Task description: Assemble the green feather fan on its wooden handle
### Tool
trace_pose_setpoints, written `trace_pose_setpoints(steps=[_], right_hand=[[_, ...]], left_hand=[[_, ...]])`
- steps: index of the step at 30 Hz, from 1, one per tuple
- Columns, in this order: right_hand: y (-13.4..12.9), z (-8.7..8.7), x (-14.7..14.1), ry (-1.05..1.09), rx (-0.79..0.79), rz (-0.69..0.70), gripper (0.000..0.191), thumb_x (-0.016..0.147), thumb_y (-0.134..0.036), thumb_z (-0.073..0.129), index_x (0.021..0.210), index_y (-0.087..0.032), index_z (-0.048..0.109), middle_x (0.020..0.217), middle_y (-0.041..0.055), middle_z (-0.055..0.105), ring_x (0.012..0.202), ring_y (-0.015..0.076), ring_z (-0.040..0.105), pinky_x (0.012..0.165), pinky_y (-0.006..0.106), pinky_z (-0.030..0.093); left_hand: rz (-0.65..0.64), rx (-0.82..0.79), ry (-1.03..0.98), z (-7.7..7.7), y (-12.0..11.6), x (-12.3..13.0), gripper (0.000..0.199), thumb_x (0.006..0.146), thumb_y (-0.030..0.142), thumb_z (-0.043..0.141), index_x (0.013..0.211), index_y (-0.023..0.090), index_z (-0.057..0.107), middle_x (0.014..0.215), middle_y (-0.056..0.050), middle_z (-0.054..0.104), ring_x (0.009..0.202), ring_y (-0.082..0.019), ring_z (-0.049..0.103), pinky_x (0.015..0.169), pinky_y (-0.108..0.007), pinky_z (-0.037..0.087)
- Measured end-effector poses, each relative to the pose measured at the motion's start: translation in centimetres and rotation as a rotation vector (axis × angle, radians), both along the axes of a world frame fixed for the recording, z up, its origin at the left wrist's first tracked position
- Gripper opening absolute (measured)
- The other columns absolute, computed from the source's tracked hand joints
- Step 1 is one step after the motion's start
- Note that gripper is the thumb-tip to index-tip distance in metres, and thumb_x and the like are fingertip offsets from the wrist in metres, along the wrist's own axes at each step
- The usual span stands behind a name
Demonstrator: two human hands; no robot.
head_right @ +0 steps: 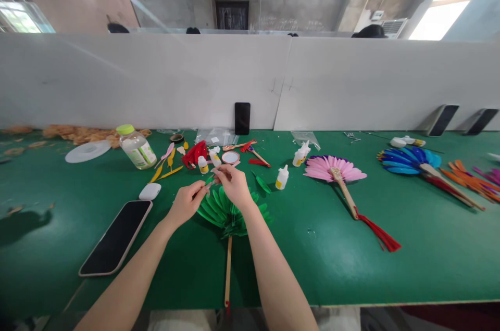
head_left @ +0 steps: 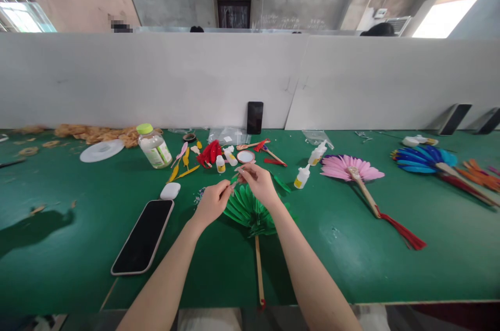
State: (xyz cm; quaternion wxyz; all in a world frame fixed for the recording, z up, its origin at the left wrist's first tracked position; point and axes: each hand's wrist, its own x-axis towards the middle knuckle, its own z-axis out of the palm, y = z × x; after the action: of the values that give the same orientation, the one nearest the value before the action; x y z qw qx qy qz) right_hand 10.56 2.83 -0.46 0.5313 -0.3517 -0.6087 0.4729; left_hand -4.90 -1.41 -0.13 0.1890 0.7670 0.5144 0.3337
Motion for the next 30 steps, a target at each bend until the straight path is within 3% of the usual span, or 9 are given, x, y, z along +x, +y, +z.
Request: trace_pose_setpoints(steps=[11,18,23,30], right_hand=[[-0.15,0.10,-0.37,-0.048,0.079,-0.033,0.028,0.084,-0.044,0.046,0.081,-0.018,0.057,0.064,0.0028,0.060,0.059,0.0159,0.061,0.061,0.027,0.052],[0.01,0.07,-0.25,-0.002,0.035,-0.036,0.030,0.084,-0.044,0.045,0.082,-0.018,0.059,0.063,0.0040,0.061,0.059,0.0166,0.062,0.060,0.028,0.053],[0.04,-0.04,-0.09,-0.010,-0.013,-0.011,0.024,0.077,-0.040,0.057,0.085,-0.017,0.060,0.069,0.0036,0.062,0.063,0.0173,0.063,0.064,0.029,0.053],[-0.06,0.17,-0.20,-0.013,0.003,-0.001,0.025,0.082,-0.041,0.050,0.081,-0.017,0.058,0.064,0.0026,0.061,0.060,0.0157,0.061,0.061,0.027,0.052]], left_hand=[[0.018,0.040,0.090,-0.27,-0.03,0.01,0.022,0.089,0.029,0.035,0.070,0.019,0.042,0.056,0.004,0.043,0.050,-0.010,0.044,0.052,-0.021,0.026],[0.016,0.047,0.074,-0.20,-0.09,0.04,0.023,0.088,0.029,0.036,0.068,0.019,0.042,0.054,0.005,0.041,0.048,-0.010,0.043,0.051,-0.021,0.027],[0.026,0.043,0.102,-0.40,-0.07,-0.08,0.023,0.088,0.029,0.035,0.069,0.020,0.042,0.054,0.005,0.043,0.048,-0.010,0.044,0.050,-0.021,0.027],[0.052,0.049,0.173,-0.45,-0.09,-0.12,0.023,0.089,0.031,0.033,0.073,0.020,0.045,0.057,0.003,0.047,0.052,-0.012,0.049,0.052,-0.022,0.029]])
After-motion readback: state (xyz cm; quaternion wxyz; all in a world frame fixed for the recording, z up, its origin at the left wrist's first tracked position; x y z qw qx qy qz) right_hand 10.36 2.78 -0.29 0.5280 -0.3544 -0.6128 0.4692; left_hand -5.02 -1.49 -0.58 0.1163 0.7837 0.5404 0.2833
